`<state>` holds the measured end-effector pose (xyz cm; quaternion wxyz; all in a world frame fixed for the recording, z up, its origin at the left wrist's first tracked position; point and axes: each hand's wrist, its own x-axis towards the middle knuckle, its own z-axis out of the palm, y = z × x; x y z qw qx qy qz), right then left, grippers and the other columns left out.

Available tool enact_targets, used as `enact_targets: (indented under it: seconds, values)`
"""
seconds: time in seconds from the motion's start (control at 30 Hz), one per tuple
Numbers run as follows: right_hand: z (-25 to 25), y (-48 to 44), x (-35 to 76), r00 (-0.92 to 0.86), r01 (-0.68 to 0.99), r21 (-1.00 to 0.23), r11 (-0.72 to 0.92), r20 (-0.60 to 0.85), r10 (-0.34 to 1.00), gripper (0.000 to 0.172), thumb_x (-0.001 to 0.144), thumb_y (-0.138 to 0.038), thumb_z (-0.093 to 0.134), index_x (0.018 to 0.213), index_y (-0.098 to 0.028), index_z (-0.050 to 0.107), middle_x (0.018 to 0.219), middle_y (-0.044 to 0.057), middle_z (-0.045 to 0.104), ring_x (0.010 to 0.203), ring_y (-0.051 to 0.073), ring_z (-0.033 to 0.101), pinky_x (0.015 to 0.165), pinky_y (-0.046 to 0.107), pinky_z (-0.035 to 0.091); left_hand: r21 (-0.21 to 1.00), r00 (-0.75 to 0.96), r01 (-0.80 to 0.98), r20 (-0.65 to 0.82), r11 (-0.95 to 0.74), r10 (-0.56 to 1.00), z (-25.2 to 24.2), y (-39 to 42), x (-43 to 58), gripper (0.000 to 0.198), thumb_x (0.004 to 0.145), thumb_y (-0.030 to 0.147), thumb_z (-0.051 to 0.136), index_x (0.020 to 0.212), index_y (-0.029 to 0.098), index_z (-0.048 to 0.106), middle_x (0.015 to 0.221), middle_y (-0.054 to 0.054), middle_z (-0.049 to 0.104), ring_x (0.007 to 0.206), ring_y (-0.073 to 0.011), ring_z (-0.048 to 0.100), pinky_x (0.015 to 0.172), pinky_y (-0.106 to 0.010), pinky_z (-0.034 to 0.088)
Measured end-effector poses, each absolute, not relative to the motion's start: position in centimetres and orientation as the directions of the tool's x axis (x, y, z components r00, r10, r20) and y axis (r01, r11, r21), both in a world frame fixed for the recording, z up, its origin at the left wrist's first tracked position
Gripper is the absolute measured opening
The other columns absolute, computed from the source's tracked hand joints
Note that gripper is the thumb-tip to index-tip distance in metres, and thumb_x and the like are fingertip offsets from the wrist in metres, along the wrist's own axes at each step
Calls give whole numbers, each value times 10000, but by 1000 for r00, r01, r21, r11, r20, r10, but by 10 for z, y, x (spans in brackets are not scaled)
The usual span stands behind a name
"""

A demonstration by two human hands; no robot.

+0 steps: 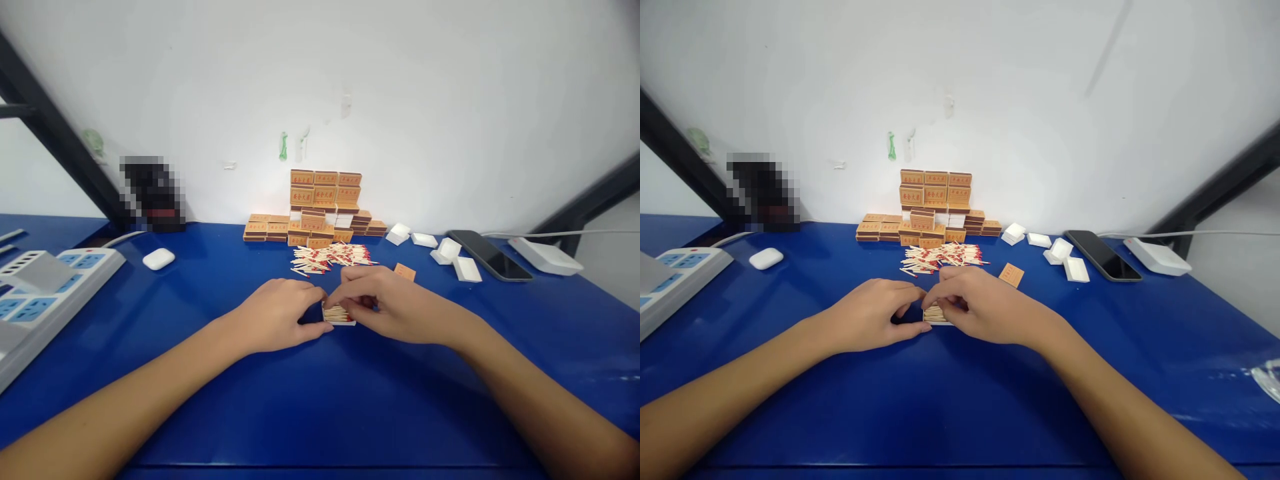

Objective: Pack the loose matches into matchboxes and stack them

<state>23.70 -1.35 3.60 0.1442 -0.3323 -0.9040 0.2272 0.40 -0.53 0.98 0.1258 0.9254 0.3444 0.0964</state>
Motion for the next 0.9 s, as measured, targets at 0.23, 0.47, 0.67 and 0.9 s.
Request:
enact_targets:
  seconds: [0.23, 0.47, 0.67, 0.9]
  values:
    - [37, -16, 238, -718, 575, -502, 646, 69, 693, 351, 903, -23, 525, 997, -233, 790, 871, 24, 644, 721, 135, 583, 668, 280, 414, 325, 746, 598, 108, -733, 657, 7, -5, 3, 279, 943, 433, 690, 1071, 185, 710, 742, 19, 627, 632, -158, 576, 580, -283, 354]
    - [41, -3, 255, -640, 636, -410, 653, 192, 744, 230, 908, -133, 560, 977, -225, 759, 778, 10, 651, 680, 153, 557, 650, 289, 404, 322, 739, 607, 107, -727, 665, 6, -3, 3, 301, 943, 436, 692, 1129, 200, 715, 741, 23, 624, 618, -150, 567, 579, -279, 355]
    - [36, 24, 294, -447, 884, -62, 463, 172, 878, 193, 898, -234, 582, 965, -206, 761, 823, 67, 696, 706, 205, 586, 627, 318, 364, 334, 741, 604, 100, -724, 664, 7, -3, 2, 334, 950, 445, 680, 1180, 205, 716, 746, 17, 625, 635, -152, 579, 590, -277, 375]
    - [46, 30, 316, -331, 938, -97, 332, 20, 943, 144, 874, -286, 582, 820, -227, 702, 789, 43, 700, 677, 196, 605, 594, 315, 396, 346, 726, 618, 94, -706, 681, 9, -2, 1, 330, 949, 448, 673, 1183, 221, 722, 743, 18, 626, 633, -152, 578, 575, -279, 363]
